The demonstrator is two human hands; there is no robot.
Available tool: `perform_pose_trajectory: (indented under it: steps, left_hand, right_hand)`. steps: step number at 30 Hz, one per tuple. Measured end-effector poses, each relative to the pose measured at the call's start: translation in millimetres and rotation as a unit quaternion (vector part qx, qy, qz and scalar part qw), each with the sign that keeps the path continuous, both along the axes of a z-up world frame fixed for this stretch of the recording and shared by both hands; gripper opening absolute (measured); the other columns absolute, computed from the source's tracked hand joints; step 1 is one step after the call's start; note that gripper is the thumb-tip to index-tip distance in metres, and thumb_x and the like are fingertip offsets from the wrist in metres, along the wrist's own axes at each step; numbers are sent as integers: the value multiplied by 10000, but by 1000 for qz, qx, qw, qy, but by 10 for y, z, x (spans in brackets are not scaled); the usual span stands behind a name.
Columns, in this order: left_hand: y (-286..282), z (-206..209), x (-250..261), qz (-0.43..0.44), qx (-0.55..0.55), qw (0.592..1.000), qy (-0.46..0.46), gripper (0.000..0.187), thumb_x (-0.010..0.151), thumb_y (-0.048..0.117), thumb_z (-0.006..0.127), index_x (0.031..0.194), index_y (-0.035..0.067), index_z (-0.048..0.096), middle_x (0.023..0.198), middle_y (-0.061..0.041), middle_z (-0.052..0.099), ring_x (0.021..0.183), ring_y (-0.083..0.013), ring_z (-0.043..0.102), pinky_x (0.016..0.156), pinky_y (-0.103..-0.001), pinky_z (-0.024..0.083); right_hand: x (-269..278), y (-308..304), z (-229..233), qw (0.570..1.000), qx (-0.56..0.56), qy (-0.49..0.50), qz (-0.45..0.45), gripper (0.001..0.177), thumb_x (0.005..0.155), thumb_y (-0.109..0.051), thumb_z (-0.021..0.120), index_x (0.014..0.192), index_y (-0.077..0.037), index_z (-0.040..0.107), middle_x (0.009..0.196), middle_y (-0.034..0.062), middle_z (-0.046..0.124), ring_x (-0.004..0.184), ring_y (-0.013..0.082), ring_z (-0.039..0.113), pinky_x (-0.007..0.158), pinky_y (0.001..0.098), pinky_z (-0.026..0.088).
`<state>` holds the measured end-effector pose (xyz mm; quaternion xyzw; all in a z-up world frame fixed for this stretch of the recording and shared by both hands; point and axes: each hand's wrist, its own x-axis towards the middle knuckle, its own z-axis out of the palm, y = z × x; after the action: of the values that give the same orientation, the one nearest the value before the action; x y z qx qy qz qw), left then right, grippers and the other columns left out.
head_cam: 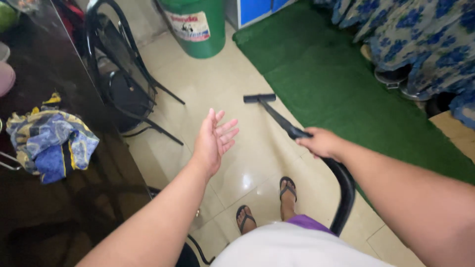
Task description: Vacuuming the tiled floor around a dining table and kitchen area.
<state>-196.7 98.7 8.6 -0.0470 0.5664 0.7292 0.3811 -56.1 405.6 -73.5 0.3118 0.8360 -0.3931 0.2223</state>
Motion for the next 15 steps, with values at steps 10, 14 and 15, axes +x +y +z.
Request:
perform_pose_trajectory:
  steps: [10,14,15]
  left_hand:
    - [467,143,-86,40,-27,999,-2,851,925,668,355,1612,170,286,1517,-138,572,1378,-328,552,1146,-479,347]
    - [671,144,-120,51,-32,998,-8,849,923,665,355,1611,173,283,1521,-141,569,1375,-326,556,1135,-473,352]
    - [708,151,-129,57,-37,998,-7,849,927,667,354,1612,172,280,1522,-140,566,1375,-325,555,1132,-470,357]
  right_hand:
    - [-652,272,120,995,-83,50,-24,453,883,-365,717,1237,-83,689,685,54,626,524,168,574,523,349,496]
    - [-767,429,75,993,-92,64,-34,418,909,-359,703,1212,-72,670,681,47,615,519,155,560,507,339,470]
    - [-782,467,36,990,-116,72,-39,405,915,-352,702,1194,-60,671,680,46,606,517,154,553,502,339,464]
